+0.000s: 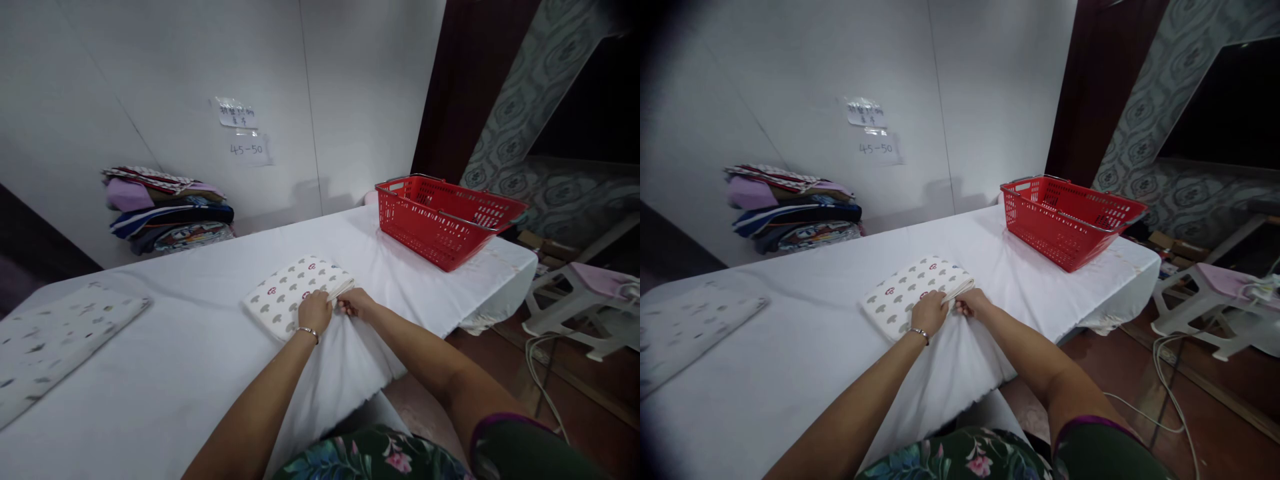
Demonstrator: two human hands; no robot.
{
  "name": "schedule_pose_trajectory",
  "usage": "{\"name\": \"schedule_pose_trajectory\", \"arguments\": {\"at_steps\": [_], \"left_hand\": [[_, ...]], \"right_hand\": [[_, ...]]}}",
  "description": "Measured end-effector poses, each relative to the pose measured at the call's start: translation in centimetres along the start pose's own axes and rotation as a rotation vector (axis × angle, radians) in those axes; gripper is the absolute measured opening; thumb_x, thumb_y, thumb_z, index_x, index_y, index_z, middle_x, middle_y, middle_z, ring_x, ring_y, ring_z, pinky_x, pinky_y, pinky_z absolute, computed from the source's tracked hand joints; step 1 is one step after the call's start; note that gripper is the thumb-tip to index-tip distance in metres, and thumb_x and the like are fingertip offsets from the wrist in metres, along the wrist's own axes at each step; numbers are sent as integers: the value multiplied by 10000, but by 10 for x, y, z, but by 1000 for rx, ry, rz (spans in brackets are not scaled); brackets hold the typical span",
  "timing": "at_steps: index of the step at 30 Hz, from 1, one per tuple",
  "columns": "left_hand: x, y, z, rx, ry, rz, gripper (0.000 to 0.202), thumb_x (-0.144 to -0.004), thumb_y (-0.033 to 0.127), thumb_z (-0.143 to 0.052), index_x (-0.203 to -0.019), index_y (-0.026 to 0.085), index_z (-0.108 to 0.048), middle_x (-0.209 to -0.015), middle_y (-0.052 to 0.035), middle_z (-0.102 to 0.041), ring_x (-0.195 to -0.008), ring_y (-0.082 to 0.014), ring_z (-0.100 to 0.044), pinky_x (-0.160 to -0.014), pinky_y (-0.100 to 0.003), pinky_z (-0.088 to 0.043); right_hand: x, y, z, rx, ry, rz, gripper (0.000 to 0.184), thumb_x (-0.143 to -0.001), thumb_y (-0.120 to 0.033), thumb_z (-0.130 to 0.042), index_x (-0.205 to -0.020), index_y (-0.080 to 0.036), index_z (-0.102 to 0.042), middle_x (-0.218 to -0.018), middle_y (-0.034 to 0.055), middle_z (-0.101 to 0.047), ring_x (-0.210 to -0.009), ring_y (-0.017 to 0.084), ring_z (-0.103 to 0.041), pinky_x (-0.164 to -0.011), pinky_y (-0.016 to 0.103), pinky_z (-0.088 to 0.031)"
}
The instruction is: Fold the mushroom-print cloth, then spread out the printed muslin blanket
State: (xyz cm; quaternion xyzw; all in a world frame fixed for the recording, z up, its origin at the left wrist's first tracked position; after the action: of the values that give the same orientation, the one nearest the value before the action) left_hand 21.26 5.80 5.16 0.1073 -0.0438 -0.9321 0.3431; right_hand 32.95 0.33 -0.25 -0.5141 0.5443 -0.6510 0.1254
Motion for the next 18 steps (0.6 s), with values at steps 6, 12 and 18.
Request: {"name": "schedule_pose_trajectory", "arguments": {"at_steps": [6,12,18], "left_hand": [[0,1,0,-5,-35,9,228,-850,265,-416,-988,206,-588,-1006,-59,-592,-941,-204,-531,-765,-317,-413],[3,5,1,-38,-41,-9,222,-858,258,-420,-1004,194,-576,-1019,-77,-573,-956,-213,-519,-785,-332,-406],[7,12,2,-93,-26,-50,252,-845,341,-463,-995,171,-573,-1012,-99,-564,-970,-241,-505,-790,-353,-407]], "right_hand": [[2,0,-2,-44,-5,23,98,-704,-117,-595,-637,-137,-527,-440,-44,-502,-370,57,-468,-323,145,-292],[11,1,0,-94,-35,89,100,-723,-150,-550,-628,-150,-520,-464,-52,-508,-383,52,-469,-332,152,-272],[9,1,0,-110,-65,113,110,-718,-167,-551,-617,-157,-512,-463,-53,-512,-384,53,-465,-338,156,-262]]}}
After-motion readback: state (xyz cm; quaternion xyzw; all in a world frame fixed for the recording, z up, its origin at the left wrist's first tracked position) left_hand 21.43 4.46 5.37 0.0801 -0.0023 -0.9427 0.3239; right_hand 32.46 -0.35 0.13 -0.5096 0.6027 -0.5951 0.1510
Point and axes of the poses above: each hand's wrist, its own x-axis away from the middle knuckle, its own z-axis out of the back of the hand, y = z × x, the point moved 5 cm from there along -x, towards the middle knuckle
